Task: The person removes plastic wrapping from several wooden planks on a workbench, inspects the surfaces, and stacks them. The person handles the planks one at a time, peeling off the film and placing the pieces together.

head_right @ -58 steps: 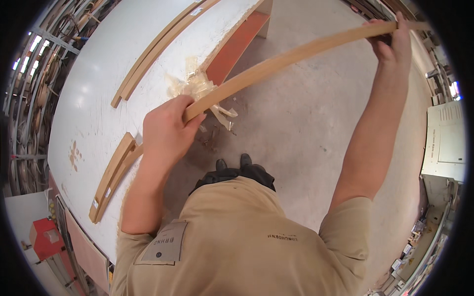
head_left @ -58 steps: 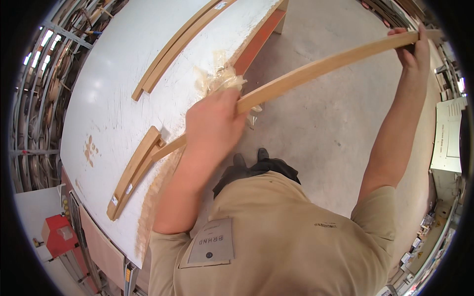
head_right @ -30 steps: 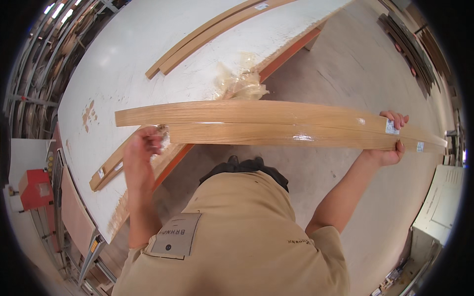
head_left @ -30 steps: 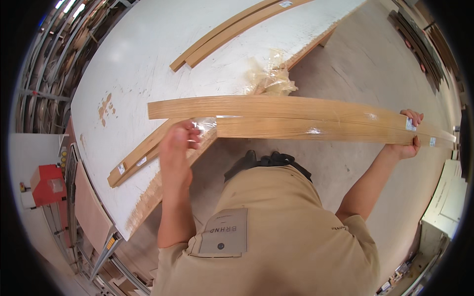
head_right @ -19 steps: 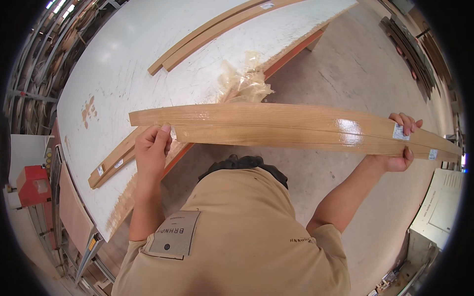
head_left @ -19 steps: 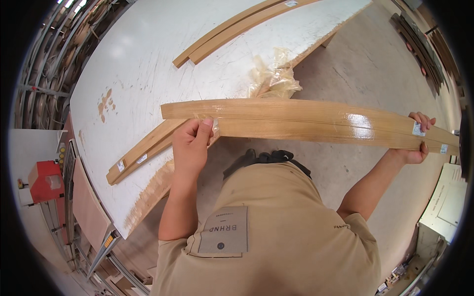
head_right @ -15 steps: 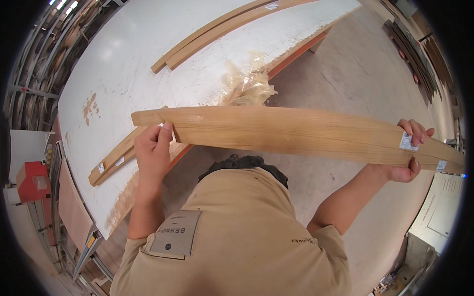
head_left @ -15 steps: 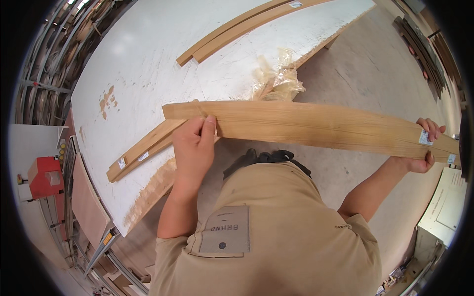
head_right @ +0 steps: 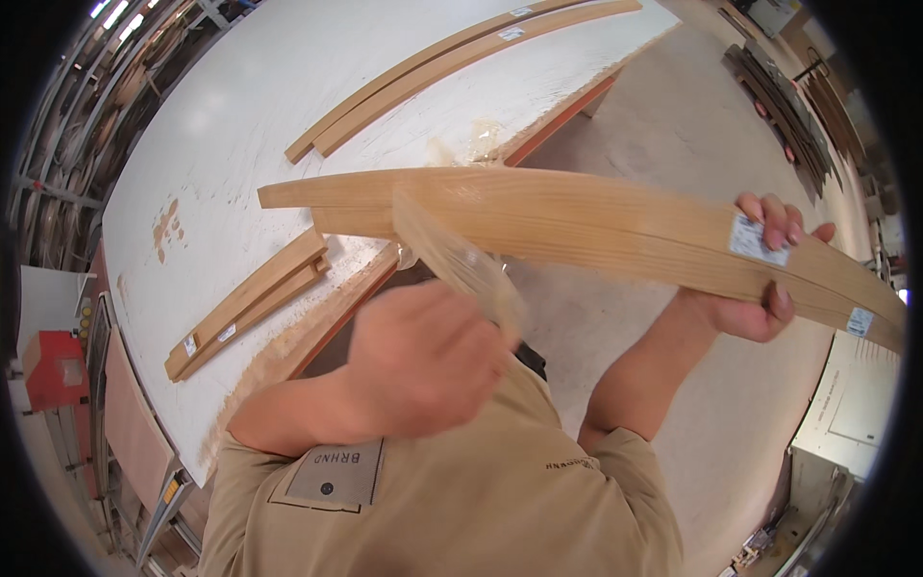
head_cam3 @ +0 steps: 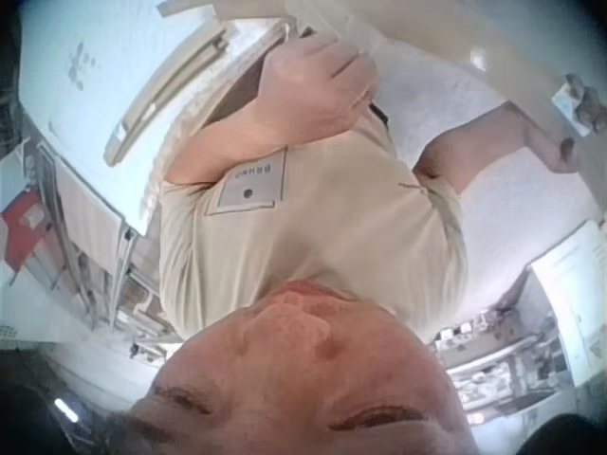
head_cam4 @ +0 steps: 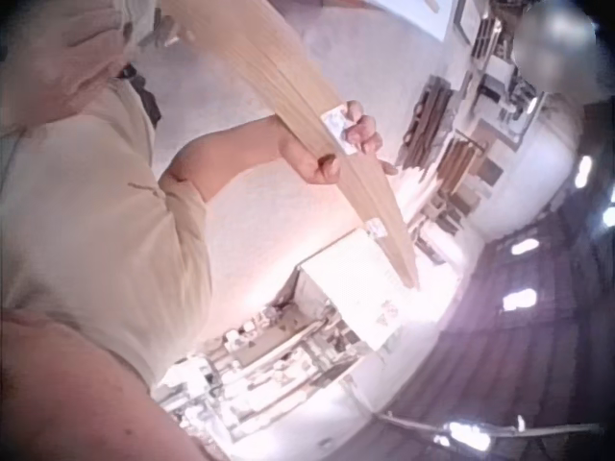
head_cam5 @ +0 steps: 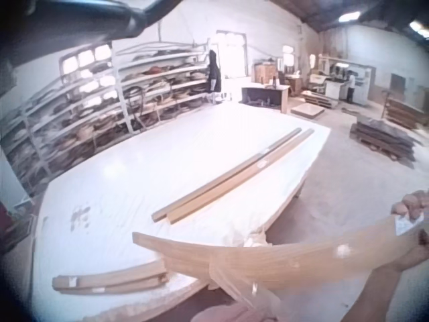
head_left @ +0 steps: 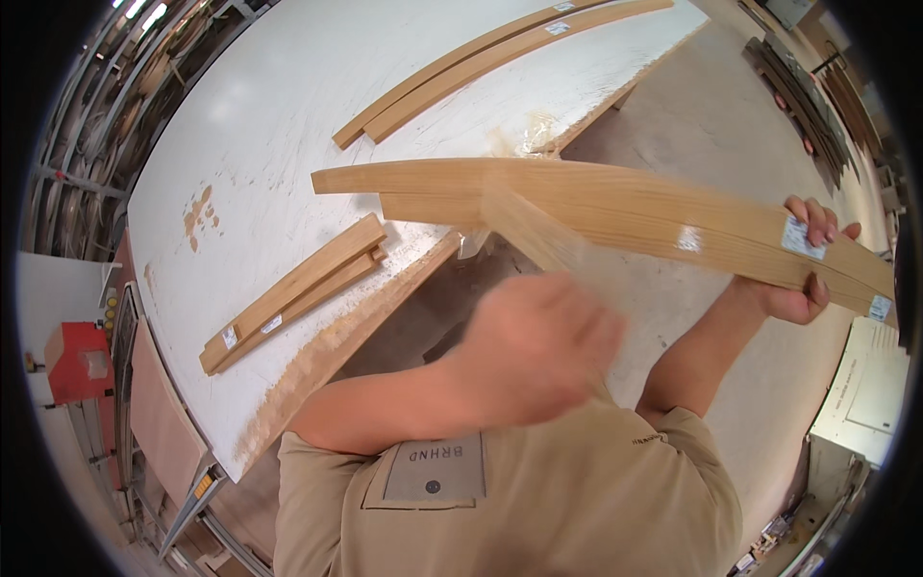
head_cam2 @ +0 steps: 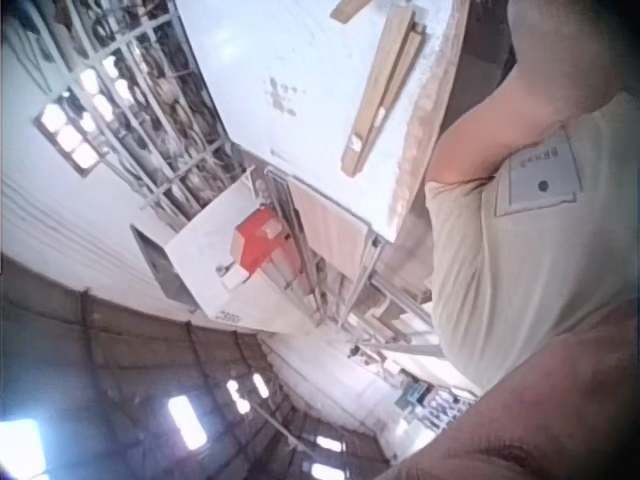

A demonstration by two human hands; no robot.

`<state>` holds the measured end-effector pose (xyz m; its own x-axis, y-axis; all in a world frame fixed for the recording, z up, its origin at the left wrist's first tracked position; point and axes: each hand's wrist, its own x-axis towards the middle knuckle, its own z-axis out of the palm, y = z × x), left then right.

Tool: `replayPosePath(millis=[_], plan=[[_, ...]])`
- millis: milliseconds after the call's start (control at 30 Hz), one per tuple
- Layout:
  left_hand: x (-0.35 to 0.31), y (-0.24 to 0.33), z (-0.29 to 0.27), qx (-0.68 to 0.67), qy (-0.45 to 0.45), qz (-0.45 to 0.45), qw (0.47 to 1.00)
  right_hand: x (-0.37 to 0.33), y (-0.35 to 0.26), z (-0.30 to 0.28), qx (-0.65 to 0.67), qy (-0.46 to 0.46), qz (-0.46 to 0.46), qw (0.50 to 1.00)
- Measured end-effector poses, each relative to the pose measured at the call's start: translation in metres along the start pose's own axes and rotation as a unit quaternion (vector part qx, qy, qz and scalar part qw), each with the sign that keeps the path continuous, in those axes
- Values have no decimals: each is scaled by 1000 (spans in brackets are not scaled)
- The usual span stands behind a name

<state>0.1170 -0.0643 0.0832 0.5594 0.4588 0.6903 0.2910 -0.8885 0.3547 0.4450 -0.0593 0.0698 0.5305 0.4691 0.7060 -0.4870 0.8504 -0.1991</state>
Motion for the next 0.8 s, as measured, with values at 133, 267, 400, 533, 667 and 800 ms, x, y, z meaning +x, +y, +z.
replayPosePath(millis=[133, 267, 400, 533, 667, 800], plan=[[30, 30, 12, -101, -16, 86, 991, 0, 27, 5, -55, -51, -16, 997], [44, 63, 19, -206, -22, 129, 970, 6, 41, 6, -67, -63, -42, 995], [47, 89, 19, -324, -36, 223, 919, 19, 46, 7, -108, -47, -78, 990], [54, 107, 16, -398, -25, 305, 865, 45, 26, -3, -121, -32, -121, 985], [62, 121, 14, -495, -114, 415, 755, 84, 17, 1, -112, 14, -185, 976], [64, 123, 11, -572, -193, 383, 700, 122, 1, -25, -171, 108, -251, 947]])
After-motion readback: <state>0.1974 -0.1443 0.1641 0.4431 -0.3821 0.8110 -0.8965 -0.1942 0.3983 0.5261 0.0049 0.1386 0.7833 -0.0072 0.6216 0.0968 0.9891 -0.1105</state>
